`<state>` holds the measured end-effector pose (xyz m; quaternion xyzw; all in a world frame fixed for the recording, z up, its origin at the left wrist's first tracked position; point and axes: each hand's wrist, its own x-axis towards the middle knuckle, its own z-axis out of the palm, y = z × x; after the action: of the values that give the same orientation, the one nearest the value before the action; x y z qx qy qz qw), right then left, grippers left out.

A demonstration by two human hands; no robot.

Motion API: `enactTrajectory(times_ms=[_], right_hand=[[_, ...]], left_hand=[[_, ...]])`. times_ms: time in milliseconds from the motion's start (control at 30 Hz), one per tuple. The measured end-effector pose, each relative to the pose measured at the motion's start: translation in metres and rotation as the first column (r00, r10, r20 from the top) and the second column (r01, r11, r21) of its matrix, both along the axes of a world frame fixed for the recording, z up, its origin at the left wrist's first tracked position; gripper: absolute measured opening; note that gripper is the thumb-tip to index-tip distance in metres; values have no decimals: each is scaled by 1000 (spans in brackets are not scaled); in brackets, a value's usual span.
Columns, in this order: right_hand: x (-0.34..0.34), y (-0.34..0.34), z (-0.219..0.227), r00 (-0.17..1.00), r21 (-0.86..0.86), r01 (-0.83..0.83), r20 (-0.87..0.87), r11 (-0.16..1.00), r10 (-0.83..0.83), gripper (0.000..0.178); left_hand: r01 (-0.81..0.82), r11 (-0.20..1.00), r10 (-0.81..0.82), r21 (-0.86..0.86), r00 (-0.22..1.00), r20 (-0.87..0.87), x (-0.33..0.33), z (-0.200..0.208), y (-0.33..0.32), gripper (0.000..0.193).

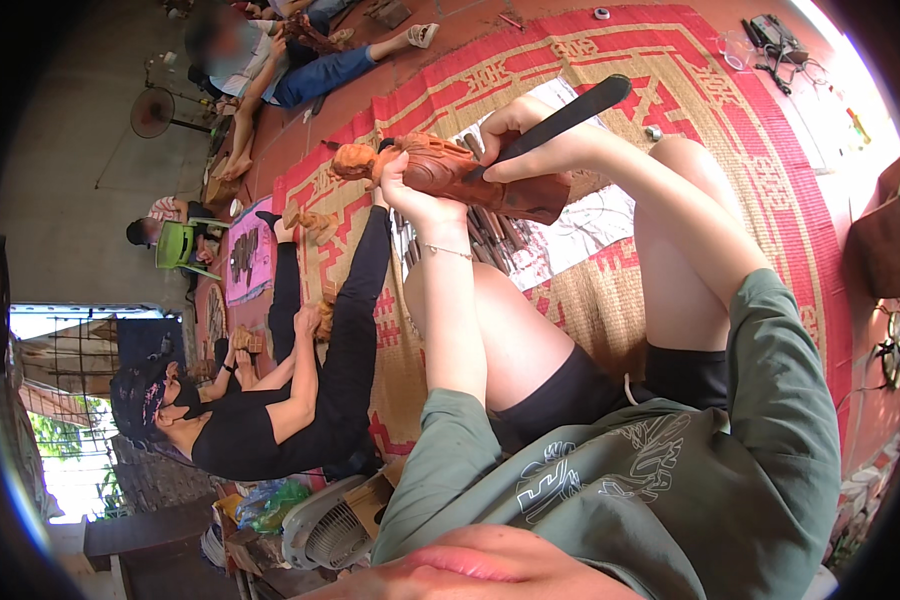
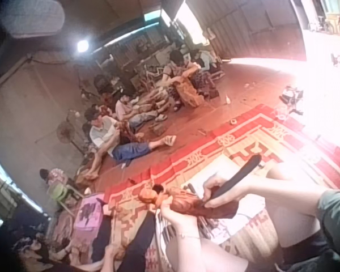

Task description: The person sits on a mat and uses a carving knife to shape a reddish-brown wooden figurine. They hold the piece in their left hand and carefully carve details with the knife in their right hand, rotating the object as needed.

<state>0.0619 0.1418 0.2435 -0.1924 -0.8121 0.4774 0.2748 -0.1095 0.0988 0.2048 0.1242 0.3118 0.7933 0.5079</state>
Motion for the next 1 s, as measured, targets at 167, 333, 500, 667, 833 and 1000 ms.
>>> enactTrajectory(times_ms=[167, 333, 500, 667, 833, 1000], right_hand=[[1, 13, -20, 1000, 95, 8, 2, 995, -8, 16], [0, 9, -23, 989, -2, 21, -144, 1000, -21, 17], [-5, 5, -20, 994, 78, 19, -105, 997, -10, 18], [1, 9, -24, 998, 35, -17, -52, 999, 18, 20], [-6, 6, -27, 991, 123, 35, -131, 992, -18, 21], [0, 12, -32, 995, 129, -18, -98, 992, 31, 21]], left_hand=[[13, 1000, -13, 6, 1000, 13, -3, -2, 3, 41], [27, 999, -26, 26, 999, -29, -4, 3, -1, 42], [-16, 1000, 16, 11, 999, -46, -9, -3, 3, 42], [70, 997, -70, 6, 997, -45, -8, 0, 0, 43], [-9, 1000, 8, -16, 999, -42, -6, 5, 0, 41], [-2, 1000, -1, -29, 996, -84, -3, 2, 2, 43]])
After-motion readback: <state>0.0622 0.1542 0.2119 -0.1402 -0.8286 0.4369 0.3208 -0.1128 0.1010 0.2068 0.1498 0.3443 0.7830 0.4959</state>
